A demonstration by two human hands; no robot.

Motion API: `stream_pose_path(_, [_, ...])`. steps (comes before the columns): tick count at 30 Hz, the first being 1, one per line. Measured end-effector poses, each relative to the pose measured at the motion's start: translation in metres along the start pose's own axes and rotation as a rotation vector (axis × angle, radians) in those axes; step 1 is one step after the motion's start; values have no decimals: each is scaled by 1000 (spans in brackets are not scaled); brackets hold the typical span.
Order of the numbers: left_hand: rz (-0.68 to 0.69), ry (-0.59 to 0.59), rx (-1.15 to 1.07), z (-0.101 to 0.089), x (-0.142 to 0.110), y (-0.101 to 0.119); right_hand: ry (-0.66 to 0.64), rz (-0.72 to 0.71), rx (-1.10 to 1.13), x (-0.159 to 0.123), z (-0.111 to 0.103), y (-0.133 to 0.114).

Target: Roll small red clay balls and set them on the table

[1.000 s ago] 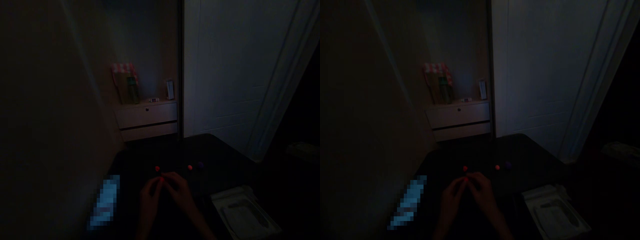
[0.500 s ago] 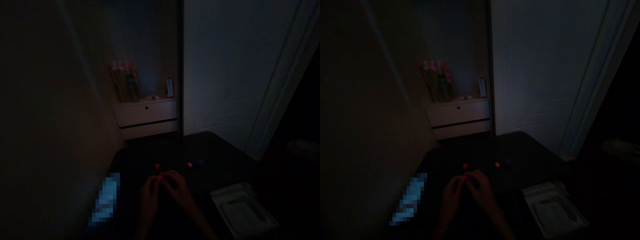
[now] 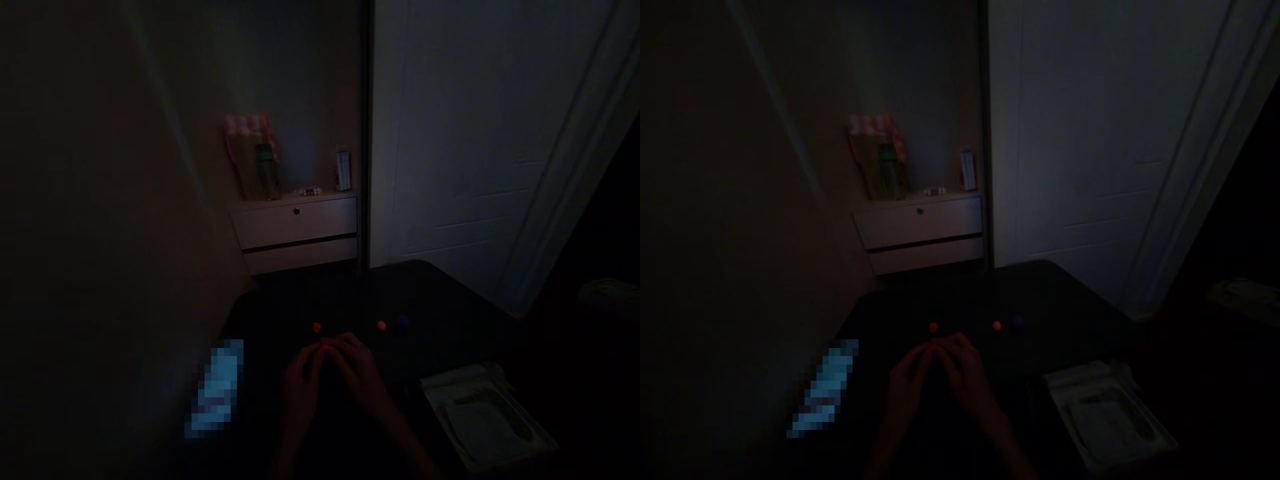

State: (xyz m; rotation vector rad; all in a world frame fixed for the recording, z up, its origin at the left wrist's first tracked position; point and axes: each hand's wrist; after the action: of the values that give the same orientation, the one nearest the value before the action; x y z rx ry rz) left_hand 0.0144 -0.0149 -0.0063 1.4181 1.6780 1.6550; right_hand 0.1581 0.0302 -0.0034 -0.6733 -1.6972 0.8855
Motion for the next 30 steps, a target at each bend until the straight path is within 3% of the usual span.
stream_pose_path(24, [-18,-54,-5,0,0,-5,42,-14,16,-2,3,4])
stream_pose_path(30, [-12,-17,-16,0,-1,-8,45,-45,6,-2,2,4])
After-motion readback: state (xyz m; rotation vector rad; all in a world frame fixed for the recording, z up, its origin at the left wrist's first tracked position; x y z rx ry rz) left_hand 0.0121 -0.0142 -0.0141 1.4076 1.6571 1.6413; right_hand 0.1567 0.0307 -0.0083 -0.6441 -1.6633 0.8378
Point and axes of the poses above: each hand's wrist, its own x-axis towards the middle knuckle, its own z-axis out of the palm, y = z × x, and after that the axes turned 3 degrees about y, right-handed
